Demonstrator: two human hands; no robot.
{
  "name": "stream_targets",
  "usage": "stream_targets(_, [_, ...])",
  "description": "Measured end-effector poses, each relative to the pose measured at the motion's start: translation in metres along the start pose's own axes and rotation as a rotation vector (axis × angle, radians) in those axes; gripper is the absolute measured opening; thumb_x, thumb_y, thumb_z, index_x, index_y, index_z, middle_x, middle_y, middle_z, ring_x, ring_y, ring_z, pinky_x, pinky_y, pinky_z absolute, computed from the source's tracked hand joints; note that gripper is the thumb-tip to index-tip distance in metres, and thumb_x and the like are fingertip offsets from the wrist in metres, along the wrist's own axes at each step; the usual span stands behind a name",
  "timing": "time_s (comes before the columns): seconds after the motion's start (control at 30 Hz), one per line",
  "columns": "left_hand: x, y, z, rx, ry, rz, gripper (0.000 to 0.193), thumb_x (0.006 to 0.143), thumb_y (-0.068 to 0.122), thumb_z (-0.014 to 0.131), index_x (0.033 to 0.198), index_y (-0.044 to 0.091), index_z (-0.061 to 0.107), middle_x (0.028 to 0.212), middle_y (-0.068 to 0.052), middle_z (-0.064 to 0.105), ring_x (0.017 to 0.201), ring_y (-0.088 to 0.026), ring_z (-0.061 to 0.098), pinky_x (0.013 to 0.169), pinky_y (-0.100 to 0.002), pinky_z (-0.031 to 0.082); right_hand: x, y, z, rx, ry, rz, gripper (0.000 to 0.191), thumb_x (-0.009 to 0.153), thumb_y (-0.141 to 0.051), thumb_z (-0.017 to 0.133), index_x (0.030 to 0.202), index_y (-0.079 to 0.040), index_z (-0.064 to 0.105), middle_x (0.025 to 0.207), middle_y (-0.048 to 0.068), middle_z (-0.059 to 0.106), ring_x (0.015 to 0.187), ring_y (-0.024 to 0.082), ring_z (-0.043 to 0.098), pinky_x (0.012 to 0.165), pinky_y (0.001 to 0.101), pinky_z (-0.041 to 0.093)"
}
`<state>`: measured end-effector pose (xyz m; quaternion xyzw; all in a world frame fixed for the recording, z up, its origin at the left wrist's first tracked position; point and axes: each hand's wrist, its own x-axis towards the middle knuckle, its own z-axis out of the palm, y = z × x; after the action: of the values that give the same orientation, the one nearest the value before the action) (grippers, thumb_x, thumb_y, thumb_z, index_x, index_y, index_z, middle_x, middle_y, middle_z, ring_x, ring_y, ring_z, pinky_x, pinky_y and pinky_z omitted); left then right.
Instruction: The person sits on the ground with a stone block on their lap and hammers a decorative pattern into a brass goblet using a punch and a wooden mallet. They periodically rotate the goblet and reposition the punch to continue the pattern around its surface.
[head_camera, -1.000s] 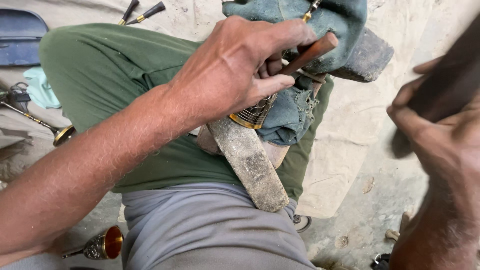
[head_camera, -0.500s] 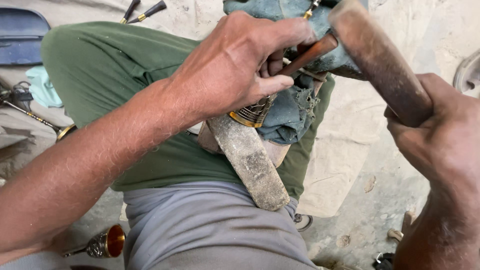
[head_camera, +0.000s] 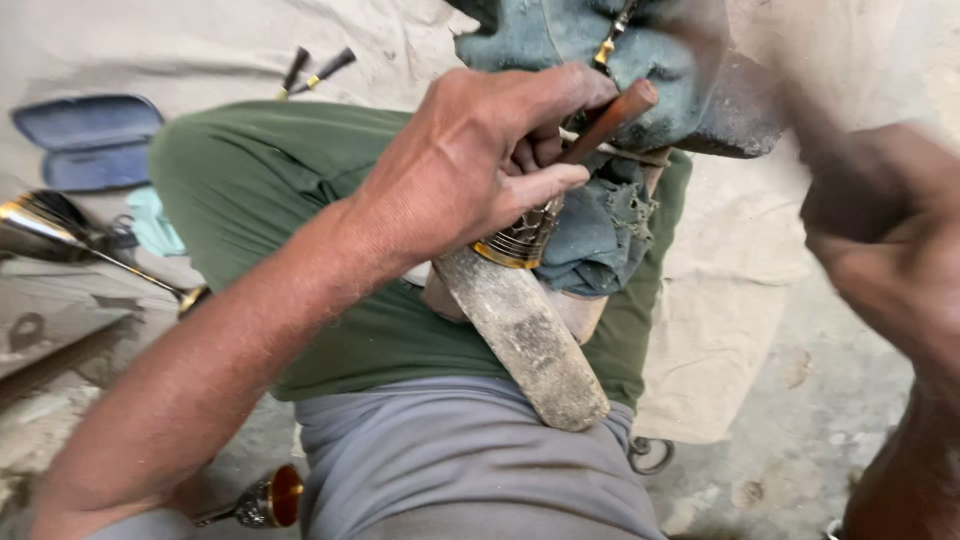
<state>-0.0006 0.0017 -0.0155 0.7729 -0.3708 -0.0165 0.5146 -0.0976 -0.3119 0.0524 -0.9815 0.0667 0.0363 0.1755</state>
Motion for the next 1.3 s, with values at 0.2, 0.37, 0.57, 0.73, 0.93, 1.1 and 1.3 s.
stream_targets(0.2, [-0.002, -0.003, 0.001, -0.025, -0.017, -0.016, 0.057, 0.087, 0.013, 0.09, 0.137, 0.013, 0.063, 0.085, -0.008, 0.07, 0.073, -0.019, 0.072, 0.065, -0.034, 0.056, -0.004, -0.034, -0.009, 0.232, -0.015, 0.195, 0.035, 0.086, 0.0, 0.072, 0.12, -0.008, 0.064, 0.087, 0.004, 0.066, 0.068, 0.012, 0.067, 0.055, 0.027, 0.055])
stream_targets(0.37, [-0.003, 0.001, -0.001, -0.04, 0.009, 0.051, 0.056, 0.09, 0.01, 0.086, 0.139, 0.012, 0.06, 0.095, -0.009, 0.073, 0.078, -0.022, 0.071, 0.07, -0.035, 0.056, -0.005, -0.032, -0.009, 0.104, 0.004, -0.069, 0.032, 0.099, 0.007, 0.076, 0.127, 0.005, 0.059, 0.095, 0.013, 0.068, 0.083, 0.017, 0.069, 0.074, 0.0276, 0.058])
stream_targets(0.57, [-0.005, 0.004, 0.0, -0.051, 0.026, -0.015, 0.054, 0.093, 0.013, 0.087, 0.14, 0.014, 0.06, 0.094, -0.006, 0.074, 0.081, -0.017, 0.075, 0.071, -0.032, 0.059, -0.015, -0.027, -0.008, -0.27, 0.09, -0.334, 0.038, 0.092, 0.015, 0.077, 0.121, 0.0, 0.058, 0.107, 0.021, 0.068, 0.086, 0.026, 0.07, 0.078, 0.0372, 0.062])
stream_targets(0.73, [-0.004, 0.004, 0.002, -0.027, -0.009, -0.159, 0.048, 0.09, 0.016, 0.086, 0.13, 0.012, 0.06, 0.081, -0.006, 0.07, 0.073, -0.018, 0.073, 0.065, -0.033, 0.057, -0.017, -0.004, -0.005, 0.629, 0.139, 0.206, 0.048, 0.096, 0.012, 0.065, 0.134, -0.009, 0.047, 0.103, 0.005, 0.064, 0.087, 0.016, 0.07, 0.072, 0.03, 0.063])
stream_targets(0.93, [-0.004, 0.01, 0.003, 0.042, 0.048, -0.02, 0.049, 0.087, 0.013, 0.088, 0.128, 0.011, 0.061, 0.085, -0.007, 0.07, 0.075, -0.023, 0.071, 0.063, -0.038, 0.054, -0.006, 0.012, 0.003, 0.651, 0.127, -0.026, 0.051, 0.103, 0.021, 0.064, 0.145, -0.002, 0.046, 0.108, 0.009, 0.057, 0.105, 0.018, 0.063, 0.094, 0.0306, 0.059])
stream_targets(1.1, [0.002, 0.013, 0.001, 0.087, 0.063, -0.002, 0.052, 0.084, 0.013, 0.09, 0.129, 0.01, 0.062, 0.079, -0.007, 0.067, 0.071, -0.023, 0.067, 0.062, -0.038, 0.052, 0.008, -0.016, -0.023, -0.205, -0.2, -0.115, 0.042, 0.089, 0.012, 0.078, 0.12, -0.004, 0.055, 0.087, 0.018, 0.067, 0.069, 0.03, 0.069, 0.057, 0.0412, 0.059])
stream_targets(1.3, [-0.007, 0.008, -0.013, -0.204, 0.11, -0.182, 0.033, 0.096, 0.012, 0.086, 0.118, 0.012, 0.062, 0.088, -0.002, 0.067, 0.078, -0.009, 0.068, 0.069, -0.027, 0.059, -0.019, -0.012, 0.006, 0.863, 0.118, 0.219, 0.045, 0.098, 0.007, 0.07, 0.135, -0.001, 0.046, 0.1, 0.011, 0.067, 0.08, 0.024, 0.073, 0.07, 0.0396, 0.064])
